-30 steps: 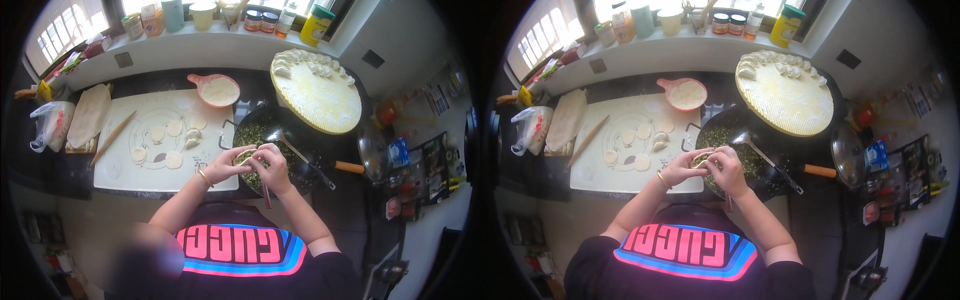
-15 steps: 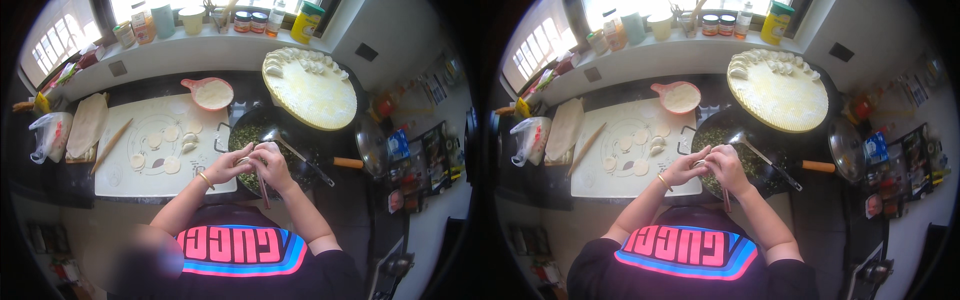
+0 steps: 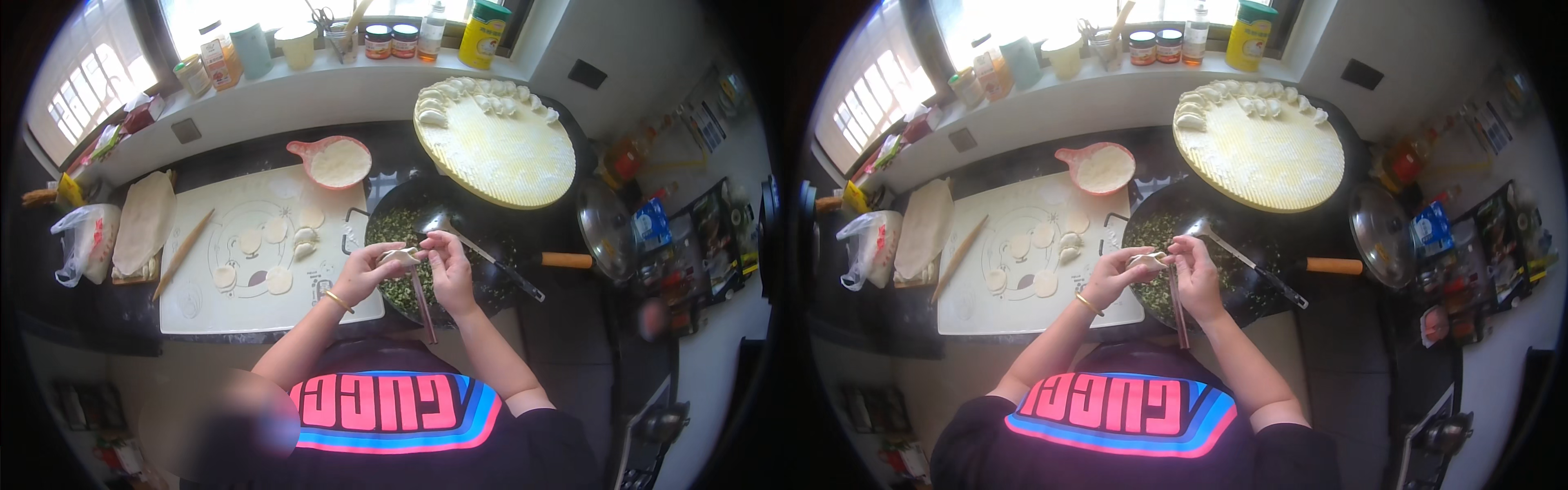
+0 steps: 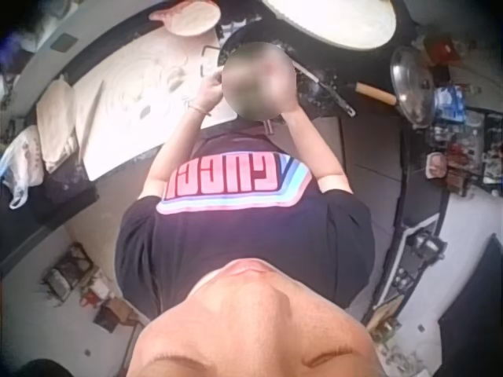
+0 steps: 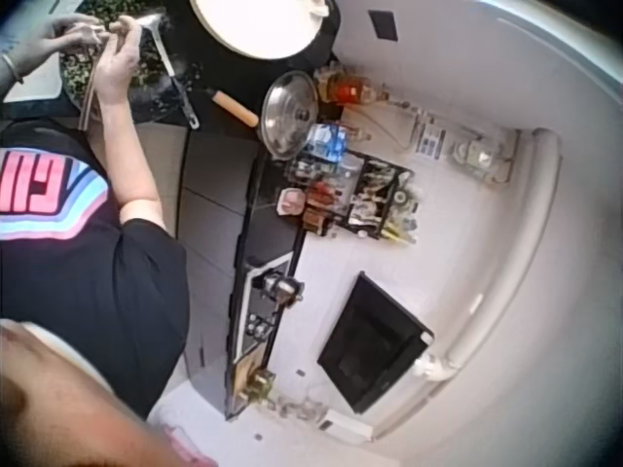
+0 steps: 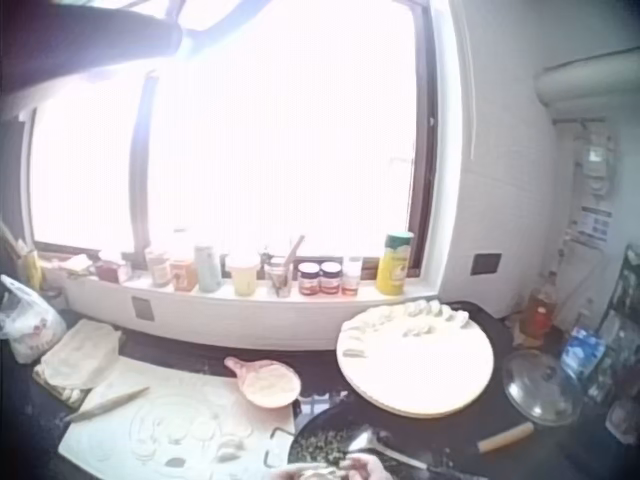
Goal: The person prepares dumplings by placing a green vegetable filling onto round dough wrappers using chopsticks. They fold and pleat the dough to seal the dumplings and place the finished items onto a large yellow tray. The process is repeated continuously throughout the clip.
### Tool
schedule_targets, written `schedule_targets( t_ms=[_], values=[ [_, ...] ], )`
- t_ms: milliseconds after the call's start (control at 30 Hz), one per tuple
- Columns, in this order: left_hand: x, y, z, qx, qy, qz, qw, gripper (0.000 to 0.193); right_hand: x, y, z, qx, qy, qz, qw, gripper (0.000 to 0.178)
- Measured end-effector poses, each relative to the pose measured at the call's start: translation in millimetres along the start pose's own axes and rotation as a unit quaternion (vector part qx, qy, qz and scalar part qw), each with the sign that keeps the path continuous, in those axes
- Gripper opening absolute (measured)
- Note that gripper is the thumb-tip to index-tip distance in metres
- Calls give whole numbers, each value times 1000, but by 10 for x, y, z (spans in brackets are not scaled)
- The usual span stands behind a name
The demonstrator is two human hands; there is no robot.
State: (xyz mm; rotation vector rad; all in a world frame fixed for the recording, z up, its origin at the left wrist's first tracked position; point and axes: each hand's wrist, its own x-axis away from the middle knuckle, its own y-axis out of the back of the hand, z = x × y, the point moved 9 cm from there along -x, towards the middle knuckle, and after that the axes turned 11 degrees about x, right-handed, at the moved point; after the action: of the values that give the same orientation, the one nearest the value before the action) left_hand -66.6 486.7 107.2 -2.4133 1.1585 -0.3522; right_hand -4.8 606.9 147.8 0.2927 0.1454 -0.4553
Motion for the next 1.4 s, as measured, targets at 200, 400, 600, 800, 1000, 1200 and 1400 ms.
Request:
schedule_targets(
  t_ms=[200,400,600,800,1000,1200,1400],
  values=[
    [-13,-47,-19,29,-1,0,1000,38,-42,158,-99,-93,-4,-12,996,26],
    [-22,-108,-65,45,6,1,999,38,34,23,-380,-62,-105,83,989,17],
    [-23,-168,-91,48,7,7,999,38,61,28,-392,-34,-105,42,993,12],
    [-41,-154,-74,41,9,6,999,39,24,100,-278,-40,-52,13,998,8],
    [-45,-195,-86,47,0,9,999,41,-24,137,-95,29,17,9,999,6],
    [-49,-221,-64,33,8,14,999,41,0,196,124,161,111,-57,979,7],
    [-42,-208,-71,29,6,11,1000,40,-30,166,194,107,99,-15,989,7]
  ],
)
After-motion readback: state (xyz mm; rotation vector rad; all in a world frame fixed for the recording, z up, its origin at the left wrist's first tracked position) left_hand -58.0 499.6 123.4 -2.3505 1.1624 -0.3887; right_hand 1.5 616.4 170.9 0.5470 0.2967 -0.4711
